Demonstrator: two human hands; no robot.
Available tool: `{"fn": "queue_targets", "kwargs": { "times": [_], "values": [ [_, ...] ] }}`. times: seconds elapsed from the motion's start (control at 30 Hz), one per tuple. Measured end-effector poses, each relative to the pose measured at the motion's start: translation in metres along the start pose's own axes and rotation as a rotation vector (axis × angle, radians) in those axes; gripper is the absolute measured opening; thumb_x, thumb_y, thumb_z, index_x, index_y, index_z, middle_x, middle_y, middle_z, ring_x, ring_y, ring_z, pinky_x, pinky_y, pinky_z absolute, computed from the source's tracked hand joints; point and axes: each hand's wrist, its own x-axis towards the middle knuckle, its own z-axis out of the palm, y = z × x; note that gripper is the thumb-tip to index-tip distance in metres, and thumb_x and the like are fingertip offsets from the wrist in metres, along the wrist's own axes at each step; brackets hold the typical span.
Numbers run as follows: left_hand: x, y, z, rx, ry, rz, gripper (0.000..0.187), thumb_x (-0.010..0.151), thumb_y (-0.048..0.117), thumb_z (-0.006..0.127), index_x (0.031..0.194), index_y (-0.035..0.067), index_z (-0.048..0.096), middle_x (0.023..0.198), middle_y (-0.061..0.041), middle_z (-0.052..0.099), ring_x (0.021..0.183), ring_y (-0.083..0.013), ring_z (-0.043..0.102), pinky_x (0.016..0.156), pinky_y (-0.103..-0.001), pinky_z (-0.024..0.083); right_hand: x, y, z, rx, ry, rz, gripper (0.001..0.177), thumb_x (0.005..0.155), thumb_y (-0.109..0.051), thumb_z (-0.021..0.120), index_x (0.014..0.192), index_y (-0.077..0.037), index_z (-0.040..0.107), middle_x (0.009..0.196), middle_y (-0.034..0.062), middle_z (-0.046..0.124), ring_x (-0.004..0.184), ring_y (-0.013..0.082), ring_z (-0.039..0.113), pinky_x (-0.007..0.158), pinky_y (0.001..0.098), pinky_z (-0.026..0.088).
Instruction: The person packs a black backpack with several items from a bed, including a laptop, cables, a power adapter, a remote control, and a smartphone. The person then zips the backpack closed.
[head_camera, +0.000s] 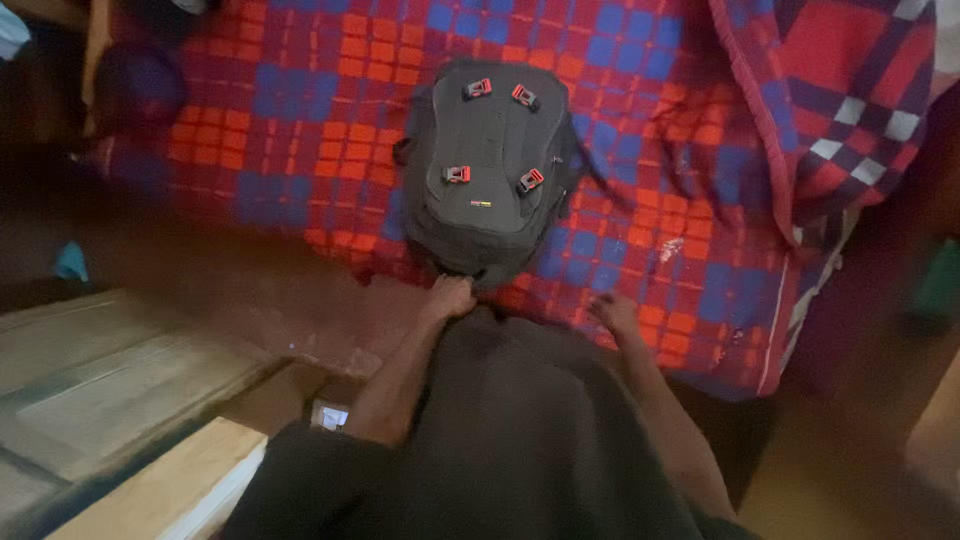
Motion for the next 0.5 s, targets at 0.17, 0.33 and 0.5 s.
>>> {"fn": "queue_targets", "kwargs": {
  "times": [0.17,0.33,0.5],
  "values": [
    [-0.015,0.000,-0.012,-0.633,0.317,-0.218,0.030,0.095,0.024,0.065,0.118,0.006,0.073,0.105,-0.018,0.076,0.098,-0.0304,0.074,0.085,-0.041,0.056,0.032,-0.045,0.037,-0.313,0.126,-0.169,0.032,0.093,-0.023,0.067,0.109,0.004,0.070,0.099,0.0225,0.075,0.087,0.0351,0.072,0.076,0.0454,0.056],
    [-0.013,-0.045,-0.037,-0.944,0.741,-0.528,0.020,0.103,0.024,0.064,0.110,0.006,0.070,0.092,-0.008,0.073,0.089,-0.0247,0.070,0.085,-0.038,0.055,0.061,-0.109,0.093,-0.399,0.564,-0.589,0.047,0.088,-0.025,0.077,0.121,0.006,0.063,0.109,0.0253,0.066,0.103,0.0440,0.063,0.088,0.0520,0.050],
    [0.002,-0.090,-0.054,-1.124,0.626,-0.491,0.046,0.102,0.046,0.061,0.129,0.009,0.062,0.132,-0.010,0.062,0.123,-0.0265,0.058,0.104,-0.043,0.044,0.092,-0.142,0.119,-0.149,0.434,-0.291,0.045,0.090,-0.029,0.077,0.114,0.007,0.065,0.102,0.0218,0.071,0.095,0.0379,0.069,0.086,0.0471,0.054]
  ]
}}
